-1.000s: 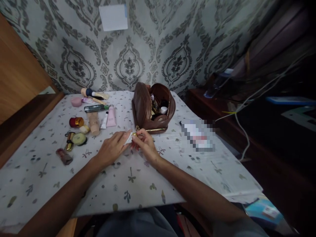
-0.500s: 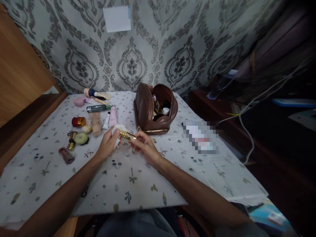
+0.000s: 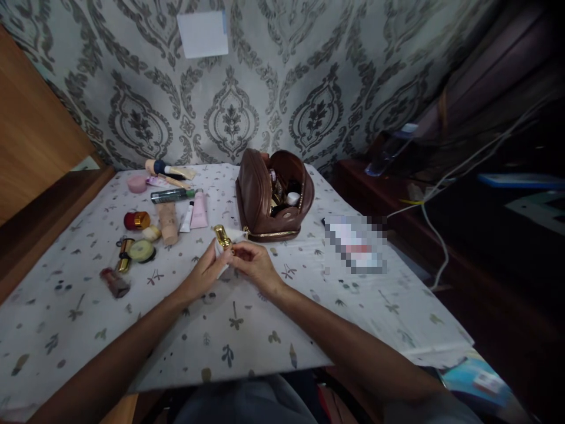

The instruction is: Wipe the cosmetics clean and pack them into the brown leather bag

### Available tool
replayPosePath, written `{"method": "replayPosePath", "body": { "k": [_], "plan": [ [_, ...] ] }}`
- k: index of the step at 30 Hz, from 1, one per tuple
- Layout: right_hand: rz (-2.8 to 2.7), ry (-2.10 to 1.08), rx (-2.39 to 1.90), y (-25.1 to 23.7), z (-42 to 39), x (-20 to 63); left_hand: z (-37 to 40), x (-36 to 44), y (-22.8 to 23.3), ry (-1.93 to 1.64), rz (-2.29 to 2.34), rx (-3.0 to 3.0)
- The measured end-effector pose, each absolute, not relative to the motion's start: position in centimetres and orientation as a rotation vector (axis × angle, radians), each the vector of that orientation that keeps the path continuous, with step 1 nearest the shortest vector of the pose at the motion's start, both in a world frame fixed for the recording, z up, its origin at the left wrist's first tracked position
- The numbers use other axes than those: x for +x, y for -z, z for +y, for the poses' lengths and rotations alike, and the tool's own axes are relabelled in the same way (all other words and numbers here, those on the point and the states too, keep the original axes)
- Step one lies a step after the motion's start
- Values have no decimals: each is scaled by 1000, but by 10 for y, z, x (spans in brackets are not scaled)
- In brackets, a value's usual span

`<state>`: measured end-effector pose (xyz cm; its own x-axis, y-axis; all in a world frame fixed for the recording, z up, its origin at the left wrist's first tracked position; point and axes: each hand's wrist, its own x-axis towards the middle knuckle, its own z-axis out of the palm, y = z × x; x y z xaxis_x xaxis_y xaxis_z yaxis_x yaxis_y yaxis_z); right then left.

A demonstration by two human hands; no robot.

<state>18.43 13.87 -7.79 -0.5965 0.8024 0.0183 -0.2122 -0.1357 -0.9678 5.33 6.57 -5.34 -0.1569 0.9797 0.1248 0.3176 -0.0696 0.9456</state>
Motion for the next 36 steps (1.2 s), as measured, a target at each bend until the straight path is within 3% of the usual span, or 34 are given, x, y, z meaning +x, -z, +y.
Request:
{"method": "replayPosePath", "body": {
  "k": [9,15,24,30,36],
  "plan": [
    [-1500,-1858,-739,74,134,188,68,48,59,-1227,1522,1363],
    [-1666,-1496,-706,50,135,202,65,47,54,-1039,1644,1599],
    [-1987,-1313,-594,-2,156,268,71,64,34,-946,1547,1812],
    [-1701,-971,-701,-59,205,320,114,91,12,-801,1540,2078],
    [-1801,-864,-711,-68,251,318,141,108,24,-748,1658,2502]
  ]
}}
